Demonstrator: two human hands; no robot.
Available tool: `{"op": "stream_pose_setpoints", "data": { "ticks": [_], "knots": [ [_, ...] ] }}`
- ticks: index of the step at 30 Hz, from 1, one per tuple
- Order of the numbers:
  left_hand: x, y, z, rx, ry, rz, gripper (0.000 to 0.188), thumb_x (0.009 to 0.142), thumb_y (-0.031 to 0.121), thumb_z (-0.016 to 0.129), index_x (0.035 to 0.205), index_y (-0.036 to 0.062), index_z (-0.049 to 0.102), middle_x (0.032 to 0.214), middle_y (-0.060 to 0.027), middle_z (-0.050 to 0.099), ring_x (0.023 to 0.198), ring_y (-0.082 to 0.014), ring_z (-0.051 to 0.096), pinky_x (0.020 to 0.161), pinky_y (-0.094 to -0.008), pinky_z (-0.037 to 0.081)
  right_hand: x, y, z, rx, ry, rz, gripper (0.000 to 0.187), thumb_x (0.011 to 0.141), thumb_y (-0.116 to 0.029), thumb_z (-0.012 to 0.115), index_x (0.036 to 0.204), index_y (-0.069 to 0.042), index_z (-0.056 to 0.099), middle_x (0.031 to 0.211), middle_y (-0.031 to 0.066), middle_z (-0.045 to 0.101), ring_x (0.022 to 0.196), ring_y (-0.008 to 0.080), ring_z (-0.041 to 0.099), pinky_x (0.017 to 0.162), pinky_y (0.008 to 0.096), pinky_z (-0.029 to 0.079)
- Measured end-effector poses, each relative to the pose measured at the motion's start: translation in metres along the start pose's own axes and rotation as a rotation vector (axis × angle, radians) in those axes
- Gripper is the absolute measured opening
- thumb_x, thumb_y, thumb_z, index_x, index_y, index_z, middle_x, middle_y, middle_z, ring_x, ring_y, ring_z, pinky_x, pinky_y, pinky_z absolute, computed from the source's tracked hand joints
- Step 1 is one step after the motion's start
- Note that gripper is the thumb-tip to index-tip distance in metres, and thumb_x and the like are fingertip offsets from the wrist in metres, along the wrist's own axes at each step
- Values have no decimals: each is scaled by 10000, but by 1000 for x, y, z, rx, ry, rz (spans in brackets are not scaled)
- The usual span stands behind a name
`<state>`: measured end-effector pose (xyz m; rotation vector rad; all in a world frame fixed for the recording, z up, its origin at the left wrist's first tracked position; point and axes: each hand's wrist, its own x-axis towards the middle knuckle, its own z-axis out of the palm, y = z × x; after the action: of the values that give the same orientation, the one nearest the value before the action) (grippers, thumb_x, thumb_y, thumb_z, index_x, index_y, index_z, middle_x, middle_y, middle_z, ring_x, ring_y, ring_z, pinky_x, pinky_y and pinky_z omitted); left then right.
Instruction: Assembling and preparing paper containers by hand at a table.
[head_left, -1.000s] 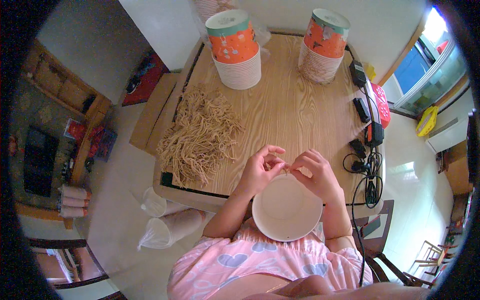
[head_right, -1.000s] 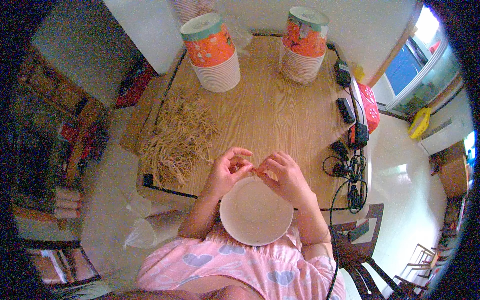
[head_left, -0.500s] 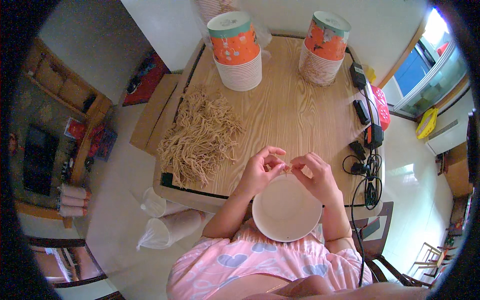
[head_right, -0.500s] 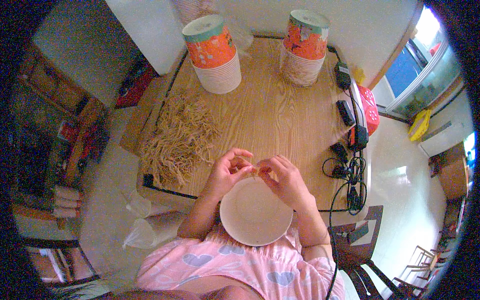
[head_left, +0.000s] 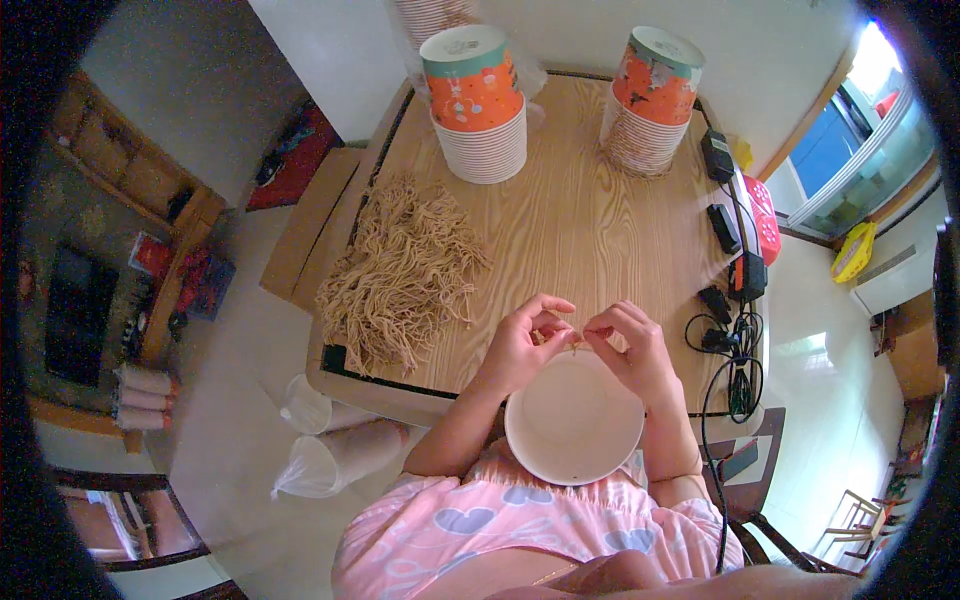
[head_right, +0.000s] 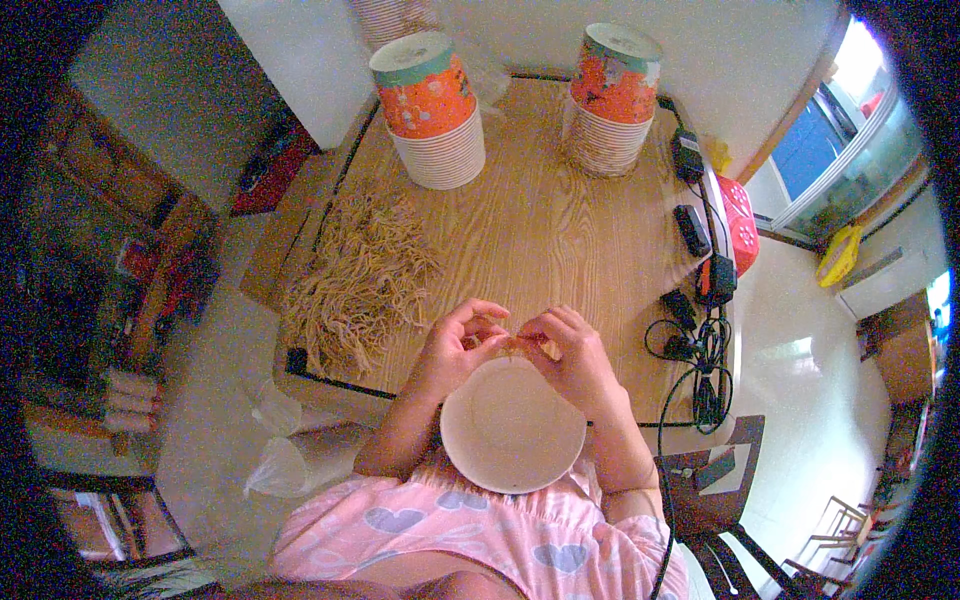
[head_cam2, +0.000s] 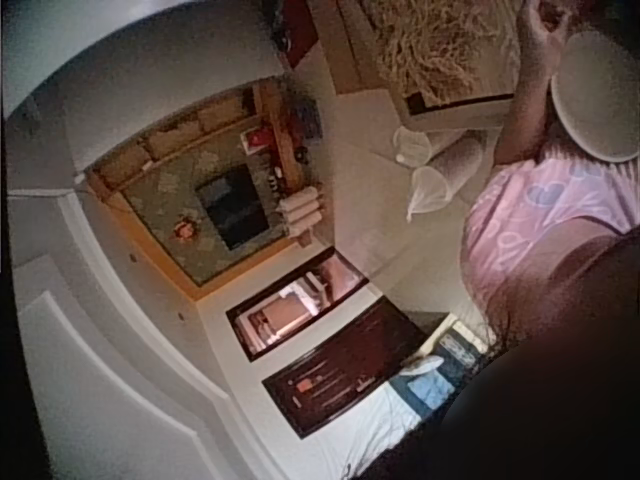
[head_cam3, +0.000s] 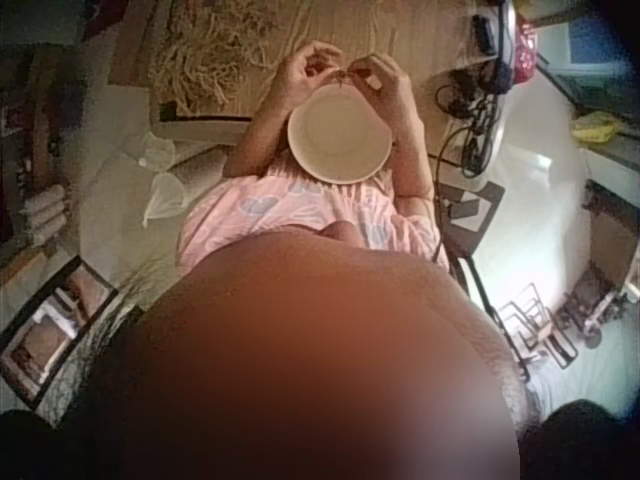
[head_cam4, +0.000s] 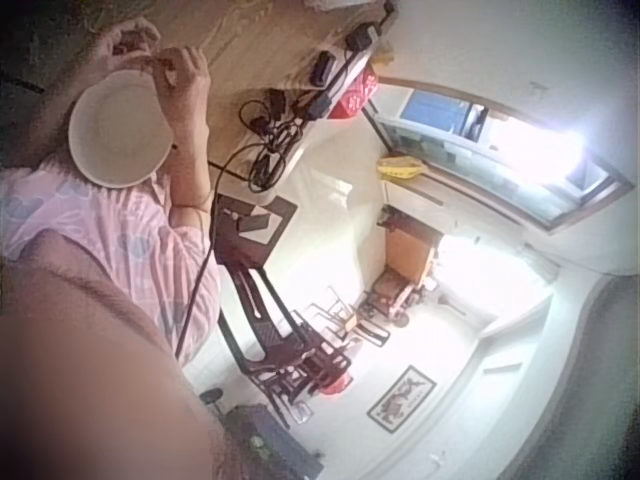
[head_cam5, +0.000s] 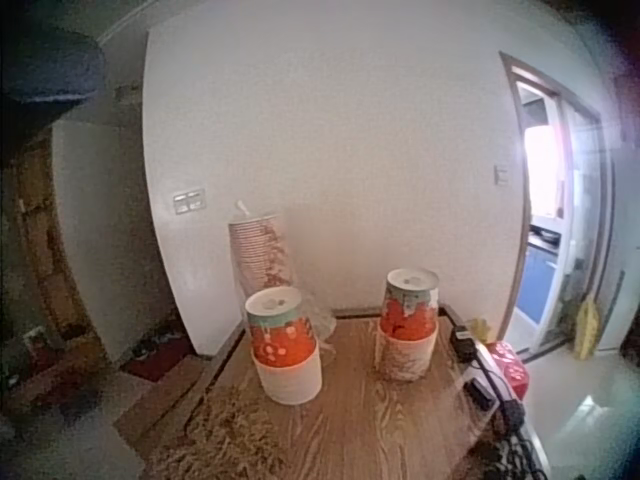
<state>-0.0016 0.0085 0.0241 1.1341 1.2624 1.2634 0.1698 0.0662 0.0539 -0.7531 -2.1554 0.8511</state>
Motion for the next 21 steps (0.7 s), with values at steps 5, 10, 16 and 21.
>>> {"op": "stream_pose_setpoints", "data": {
  "ticks": [5, 10, 16, 21],
  "knots": [
    [-1, 0, 0, -32, 6, -11, 273, 797, 30, 645, 1051, 84, 562, 842, -20, 618, 747, -76, 579, 656, -224, 476, 0, -1, -2, 2, -1, 18, 95, 738, -34, 672, 787, -31, 591, 780, 85, 595, 749, 252, 580, 650, 335, 473],
    [-1, 2, 0, -38, 2, -51, 278, 794, 35, 653, 1051, 93, 564, 824, -12, 616, 717, -67, 567, 640, -216, 470, 0, -1, -3, 7, 0, 33, 89, 739, -23, 665, 789, -32, 592, 777, 87, 593, 752, 254, 579, 653, 338, 472],
    [-1, 3, 0, -1, -16, -36, 282, 790, 33, 664, 1045, 57, 545, 766, -16, 636, 699, -58, 585, 592, -206, 447, -1, 1, -3, 50, -49, 69, 108, 752, -50, 671, 825, -25, 597, 803, 88, 615, 756, 242, 603, 682, 329, 486],
    [0, 2, 1, -19, 0, 3, 285, 786, 40, 672, 1042, 58, 549, 766, -19, 640, 679, -53, 571, 600, -216, 446, 0, -6, -3, 170, -137, 192, 104, 758, -22, 667, 837, -1, 603, 835, 87, 638, 787, 194, 623, 699, 296, 490]
  ]
}}
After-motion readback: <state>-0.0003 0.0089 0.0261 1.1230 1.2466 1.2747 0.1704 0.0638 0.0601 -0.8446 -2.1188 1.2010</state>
